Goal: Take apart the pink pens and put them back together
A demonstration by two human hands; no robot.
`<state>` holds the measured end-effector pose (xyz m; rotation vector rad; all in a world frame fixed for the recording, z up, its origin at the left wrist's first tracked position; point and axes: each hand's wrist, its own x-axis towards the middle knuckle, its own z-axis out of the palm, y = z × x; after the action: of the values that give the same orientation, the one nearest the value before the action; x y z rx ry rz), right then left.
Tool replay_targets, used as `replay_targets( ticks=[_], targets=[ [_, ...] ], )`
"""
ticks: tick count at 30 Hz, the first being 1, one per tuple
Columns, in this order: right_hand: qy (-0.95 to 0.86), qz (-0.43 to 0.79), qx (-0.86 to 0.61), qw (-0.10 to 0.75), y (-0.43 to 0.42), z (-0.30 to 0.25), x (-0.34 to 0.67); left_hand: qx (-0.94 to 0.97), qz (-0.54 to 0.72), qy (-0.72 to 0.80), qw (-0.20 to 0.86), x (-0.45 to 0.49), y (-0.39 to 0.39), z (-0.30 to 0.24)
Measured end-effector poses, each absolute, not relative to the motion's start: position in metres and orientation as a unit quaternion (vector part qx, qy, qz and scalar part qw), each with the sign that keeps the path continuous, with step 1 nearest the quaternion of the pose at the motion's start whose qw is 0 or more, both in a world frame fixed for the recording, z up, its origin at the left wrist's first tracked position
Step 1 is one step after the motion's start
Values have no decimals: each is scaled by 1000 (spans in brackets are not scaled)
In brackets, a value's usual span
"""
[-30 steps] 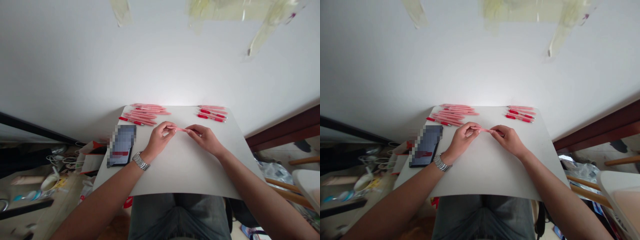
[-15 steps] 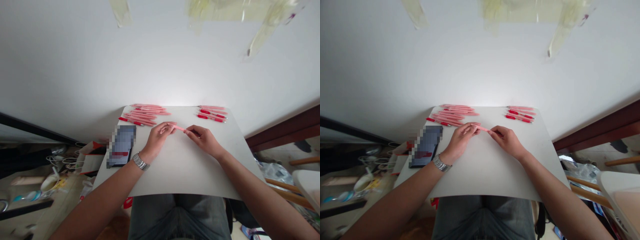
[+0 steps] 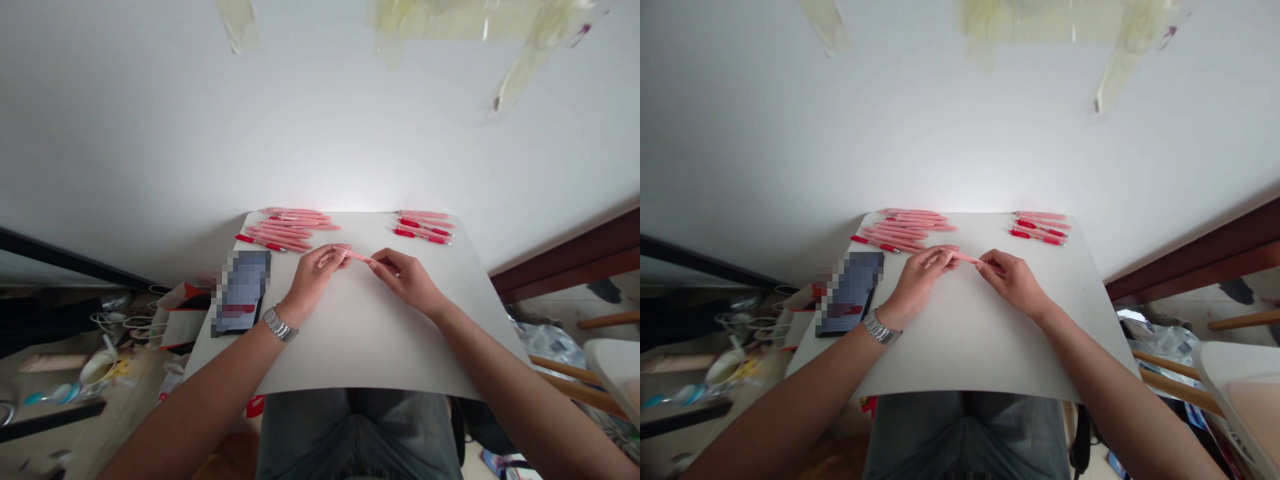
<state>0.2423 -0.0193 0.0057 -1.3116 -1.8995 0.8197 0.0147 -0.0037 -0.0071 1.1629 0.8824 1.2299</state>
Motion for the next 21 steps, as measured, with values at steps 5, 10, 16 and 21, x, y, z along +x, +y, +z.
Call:
replay_targets(
  ticks=[5, 10, 16, 21],
  targets=[
    [-715, 337, -522, 320, -20, 9, 243, 469, 548, 375, 582, 15, -1, -9],
    [-720, 325, -524, 318, -18, 9, 244, 470, 548, 375, 582, 14, -1, -10],
    [-720, 314, -528, 323, -17, 8, 244, 471, 543, 385, 578, 14, -1, -8],
    [-714, 316, -529, 332, -16, 7, 244, 482, 539, 386, 573, 13, -2, -6]
  ],
)
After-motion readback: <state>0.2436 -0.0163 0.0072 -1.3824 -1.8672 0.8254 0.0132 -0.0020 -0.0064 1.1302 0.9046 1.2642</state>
